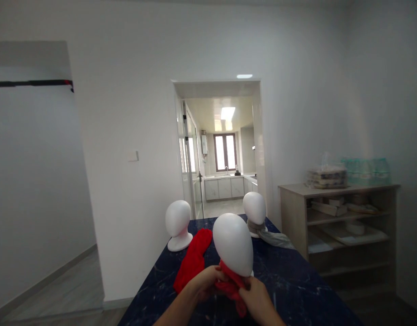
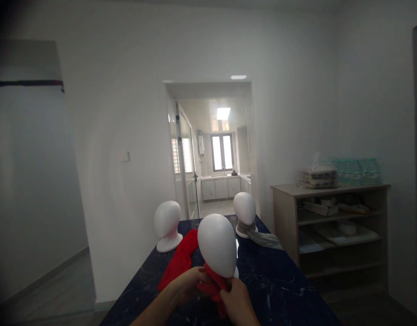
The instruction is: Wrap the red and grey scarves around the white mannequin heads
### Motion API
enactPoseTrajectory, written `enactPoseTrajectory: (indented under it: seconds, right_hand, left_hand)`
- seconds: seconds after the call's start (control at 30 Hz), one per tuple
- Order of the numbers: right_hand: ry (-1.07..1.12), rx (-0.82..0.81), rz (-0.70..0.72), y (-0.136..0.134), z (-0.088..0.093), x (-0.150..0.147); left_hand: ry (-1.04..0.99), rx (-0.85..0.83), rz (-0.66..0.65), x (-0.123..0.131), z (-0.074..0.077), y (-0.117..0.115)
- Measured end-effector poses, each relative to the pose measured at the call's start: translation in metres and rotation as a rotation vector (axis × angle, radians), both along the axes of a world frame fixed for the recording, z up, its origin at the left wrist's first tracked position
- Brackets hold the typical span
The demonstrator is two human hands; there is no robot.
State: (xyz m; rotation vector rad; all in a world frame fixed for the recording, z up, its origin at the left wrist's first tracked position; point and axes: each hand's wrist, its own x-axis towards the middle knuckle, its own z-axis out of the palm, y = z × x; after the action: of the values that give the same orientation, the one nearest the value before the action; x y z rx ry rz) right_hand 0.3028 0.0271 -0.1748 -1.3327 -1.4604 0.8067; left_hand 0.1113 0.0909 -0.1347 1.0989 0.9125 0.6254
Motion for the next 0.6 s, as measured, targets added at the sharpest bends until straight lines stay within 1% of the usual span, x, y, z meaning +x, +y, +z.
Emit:
enactPoseTrajectory:
  seconds: [0.07, 0.17, 0.23, 0.3, 0.37, 0.43, 0.5, 0.53, 0.6]
  right_hand:
    - [0.018, 0.014, 0.024, 0.003, -0.002, 0.004]
    - [0.042, 0.038, 0.033, 0.007, -0.006, 0.006]
    - [0.074, 0.039, 0.081, 0.009, -0.008, 0.006]
    - [0.102, 0.041, 0.133, 0.009, -0.008, 0.008]
    - [0.070, 0.022, 0.118, 0.011, -0.007, 0.014]
    - [-0.014, 0.027, 0.035, 0.013, -0.005, 0.025]
    - [-0.084, 0.118, -0.019, 0.015, -0.002, 0.035]
    - [-0.099, 0.177, 0.001, 0.016, -0.001, 0.039]
    - [-0.100, 0.255, 0.094, 0.018, 0.001, 0.041]
  left_hand:
    - [0.000, -0.016, -0.011, -0.011, 0.006, 0.000]
    - [0.020, -0.049, 0.024, -0.029, 0.015, 0.000]
    - [0.071, -0.058, 0.033, -0.040, 0.021, -0.001]
    - [0.137, -0.021, 0.011, -0.047, 0.025, -0.005]
    - [0.192, 0.041, 0.005, -0.048, 0.024, -0.012]
    - [0.217, 0.104, 0.053, -0.042, 0.015, -0.022]
    - [0.206, 0.151, 0.122, -0.031, -0.001, -0.033]
    - [0.180, 0.190, 0.158, -0.025, -0.011, -0.039]
    - [0.130, 0.308, 0.209, -0.013, -0.033, -0.051]
